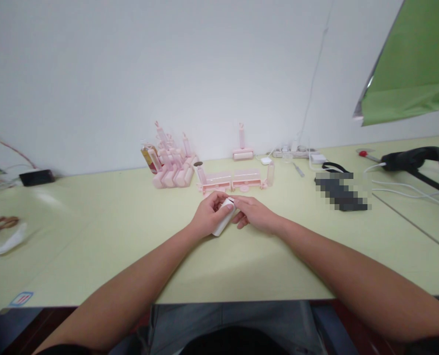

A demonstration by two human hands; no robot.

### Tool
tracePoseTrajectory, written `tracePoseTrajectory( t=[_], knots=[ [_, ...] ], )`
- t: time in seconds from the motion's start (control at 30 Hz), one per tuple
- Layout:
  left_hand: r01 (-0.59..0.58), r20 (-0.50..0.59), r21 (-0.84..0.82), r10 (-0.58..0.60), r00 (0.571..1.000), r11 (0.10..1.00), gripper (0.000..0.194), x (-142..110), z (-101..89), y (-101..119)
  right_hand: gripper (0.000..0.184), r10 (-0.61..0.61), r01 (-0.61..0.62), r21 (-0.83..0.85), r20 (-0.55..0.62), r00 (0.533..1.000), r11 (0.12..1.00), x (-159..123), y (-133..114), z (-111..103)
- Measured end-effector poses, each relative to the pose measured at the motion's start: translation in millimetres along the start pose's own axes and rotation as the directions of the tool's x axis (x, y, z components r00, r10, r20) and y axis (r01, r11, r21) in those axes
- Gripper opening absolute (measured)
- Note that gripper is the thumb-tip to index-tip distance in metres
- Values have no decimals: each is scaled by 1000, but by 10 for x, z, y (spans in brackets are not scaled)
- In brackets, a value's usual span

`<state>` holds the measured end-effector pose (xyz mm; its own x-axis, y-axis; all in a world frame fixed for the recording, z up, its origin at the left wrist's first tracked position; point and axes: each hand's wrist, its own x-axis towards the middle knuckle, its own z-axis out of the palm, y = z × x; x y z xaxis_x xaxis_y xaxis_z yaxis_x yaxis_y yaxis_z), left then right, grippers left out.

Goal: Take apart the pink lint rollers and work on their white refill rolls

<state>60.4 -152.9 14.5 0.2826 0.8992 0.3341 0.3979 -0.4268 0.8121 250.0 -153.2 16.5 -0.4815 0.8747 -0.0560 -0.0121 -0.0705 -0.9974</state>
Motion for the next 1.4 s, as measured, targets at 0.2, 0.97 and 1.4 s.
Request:
tracePoseTrajectory(
  t=[0.2, 0.97, 1.4],
  knots=[
    [-74, -17, 21, 75, 997, 997, 40, -15, -43, 64, 51, -118, 117, -46, -24, 993, 992, -5, -13, -9],
    [-98, -64, -29, 96, 993, 995, 46, -10, -28, 53, 23, -536, 506, -206, -129, 834, 838, 54, 84, -85],
    [-51, -23, -99, 49, 999, 994, 45, 18, -17, -39, 23, -584, 531, -322, -93, 806, 784, 78, 129, -119]
  ],
)
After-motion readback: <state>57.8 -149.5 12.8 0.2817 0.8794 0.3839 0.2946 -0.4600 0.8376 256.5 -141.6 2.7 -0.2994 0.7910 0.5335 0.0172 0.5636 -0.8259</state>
